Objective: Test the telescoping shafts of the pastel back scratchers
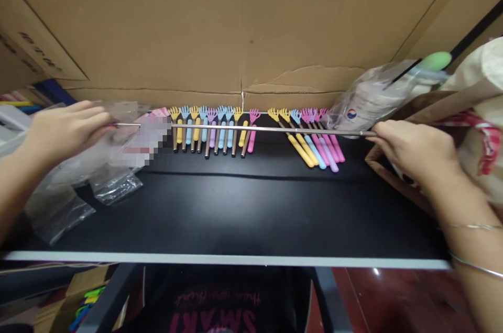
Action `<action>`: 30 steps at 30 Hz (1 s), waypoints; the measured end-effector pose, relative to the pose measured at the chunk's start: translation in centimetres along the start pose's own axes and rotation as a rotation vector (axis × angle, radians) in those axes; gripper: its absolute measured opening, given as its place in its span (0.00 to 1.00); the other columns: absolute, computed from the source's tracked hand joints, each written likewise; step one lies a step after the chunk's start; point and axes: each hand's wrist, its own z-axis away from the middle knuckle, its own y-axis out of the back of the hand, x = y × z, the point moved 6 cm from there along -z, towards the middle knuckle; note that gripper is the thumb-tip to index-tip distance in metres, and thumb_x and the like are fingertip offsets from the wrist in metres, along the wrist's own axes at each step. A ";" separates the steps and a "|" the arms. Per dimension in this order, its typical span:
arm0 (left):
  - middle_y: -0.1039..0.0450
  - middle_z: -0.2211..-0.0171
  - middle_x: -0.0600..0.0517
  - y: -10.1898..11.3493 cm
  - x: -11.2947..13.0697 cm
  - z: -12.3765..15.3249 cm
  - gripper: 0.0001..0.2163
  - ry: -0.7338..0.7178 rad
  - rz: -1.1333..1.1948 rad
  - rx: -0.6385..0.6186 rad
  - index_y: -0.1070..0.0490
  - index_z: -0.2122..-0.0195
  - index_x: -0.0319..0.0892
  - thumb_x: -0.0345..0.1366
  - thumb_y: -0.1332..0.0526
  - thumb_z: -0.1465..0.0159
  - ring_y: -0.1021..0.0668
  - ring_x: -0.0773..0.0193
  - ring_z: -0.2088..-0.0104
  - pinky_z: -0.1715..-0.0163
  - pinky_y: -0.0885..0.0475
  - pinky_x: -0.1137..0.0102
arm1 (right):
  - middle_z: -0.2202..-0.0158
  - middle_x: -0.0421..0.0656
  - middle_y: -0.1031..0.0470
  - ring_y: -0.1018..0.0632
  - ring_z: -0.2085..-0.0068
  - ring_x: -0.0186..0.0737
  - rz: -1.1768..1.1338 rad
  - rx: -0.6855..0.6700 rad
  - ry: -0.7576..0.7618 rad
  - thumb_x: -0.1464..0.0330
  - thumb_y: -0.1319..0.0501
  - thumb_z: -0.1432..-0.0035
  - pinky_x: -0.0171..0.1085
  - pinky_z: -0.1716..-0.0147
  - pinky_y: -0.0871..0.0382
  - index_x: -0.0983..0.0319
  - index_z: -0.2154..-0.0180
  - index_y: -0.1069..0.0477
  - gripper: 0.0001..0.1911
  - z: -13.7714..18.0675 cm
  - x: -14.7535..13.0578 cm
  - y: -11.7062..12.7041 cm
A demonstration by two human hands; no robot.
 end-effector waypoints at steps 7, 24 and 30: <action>0.29 0.73 0.55 0.8 -0.1 1.4 0.10 -0.008 -0.086 0.011 0.34 0.67 0.47 0.39 0.51 0.31 0.31 0.63 0.65 0.79 0.45 0.72 | 0.66 0.50 0.27 0.31 0.66 0.40 -0.073 -0.014 -0.016 0.58 0.43 0.43 0.37 0.73 0.49 0.58 0.70 0.34 0.11 0.2 -0.5 0.3; 0.29 0.71 0.53 1.0 0.2 0.7 0.10 0.070 -0.029 0.035 0.33 0.67 0.45 0.41 0.49 0.32 0.33 0.62 0.65 0.79 0.43 0.74 | 0.72 0.47 0.26 0.29 0.71 0.41 -0.175 -0.006 -0.053 0.57 0.46 0.41 0.35 0.74 0.46 0.58 0.71 0.36 0.12 2.0 -2.4 0.9; 0.28 0.74 0.55 1.2 5.6 -2.4 0.14 -0.142 0.026 0.039 0.33 0.70 0.45 0.42 0.51 0.30 0.30 0.65 0.68 0.78 0.44 0.72 | 0.72 0.46 0.26 0.30 0.72 0.39 -0.083 0.141 0.125 0.57 0.54 0.36 0.35 0.76 0.54 0.59 0.73 0.39 0.18 1.3 -8.2 4.2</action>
